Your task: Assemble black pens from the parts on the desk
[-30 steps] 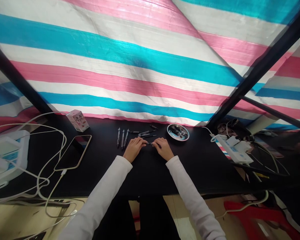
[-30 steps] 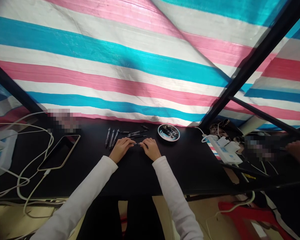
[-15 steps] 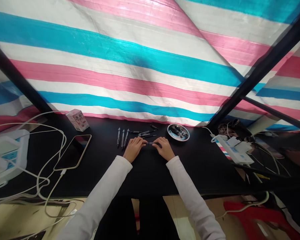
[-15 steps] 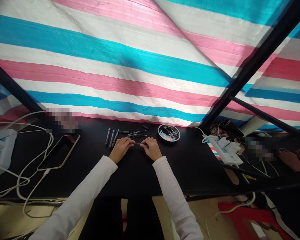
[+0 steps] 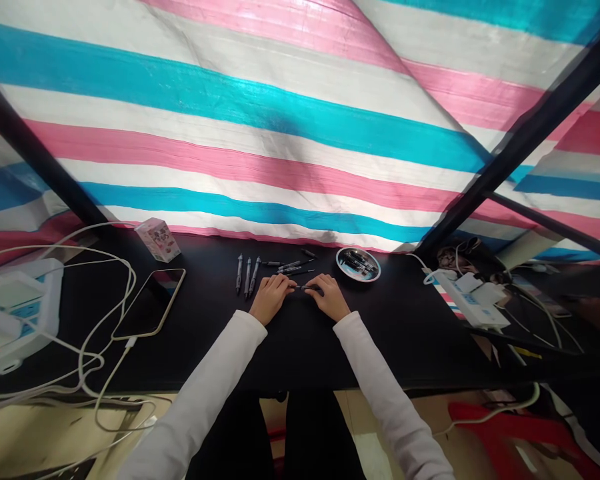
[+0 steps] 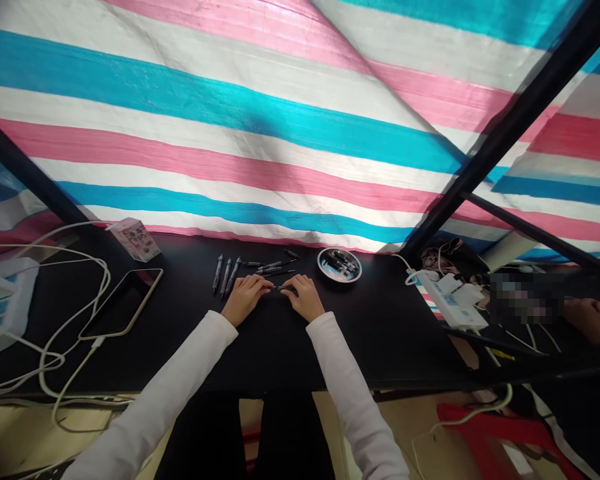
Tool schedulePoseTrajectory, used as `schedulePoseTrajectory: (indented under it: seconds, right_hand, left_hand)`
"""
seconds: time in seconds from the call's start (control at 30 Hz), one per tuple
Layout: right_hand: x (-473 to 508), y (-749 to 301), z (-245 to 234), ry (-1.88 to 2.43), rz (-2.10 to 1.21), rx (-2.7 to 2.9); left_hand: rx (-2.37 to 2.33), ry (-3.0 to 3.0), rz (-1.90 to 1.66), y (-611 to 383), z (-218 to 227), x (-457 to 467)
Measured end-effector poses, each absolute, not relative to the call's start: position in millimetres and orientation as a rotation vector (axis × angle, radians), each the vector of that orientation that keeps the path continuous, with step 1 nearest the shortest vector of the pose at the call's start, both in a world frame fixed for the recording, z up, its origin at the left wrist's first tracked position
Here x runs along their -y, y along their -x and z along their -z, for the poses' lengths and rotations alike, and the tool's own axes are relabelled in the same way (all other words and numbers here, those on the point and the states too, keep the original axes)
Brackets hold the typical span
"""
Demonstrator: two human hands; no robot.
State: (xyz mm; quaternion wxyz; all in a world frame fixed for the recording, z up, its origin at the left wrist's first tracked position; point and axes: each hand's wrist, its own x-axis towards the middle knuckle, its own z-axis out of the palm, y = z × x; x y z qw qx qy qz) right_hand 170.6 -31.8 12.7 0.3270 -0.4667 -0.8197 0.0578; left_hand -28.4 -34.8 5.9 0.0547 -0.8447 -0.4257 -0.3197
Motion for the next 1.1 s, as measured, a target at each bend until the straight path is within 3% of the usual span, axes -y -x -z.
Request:
schedulePoseTrajectory:
  seconds: [1.1]
  right_hand:
    - [31.9,-166.4,-10.6,1.23,-0.203,2.13]
  left_hand:
    - [1.353,2.62,1.007,28.2,-7.7,34.7]
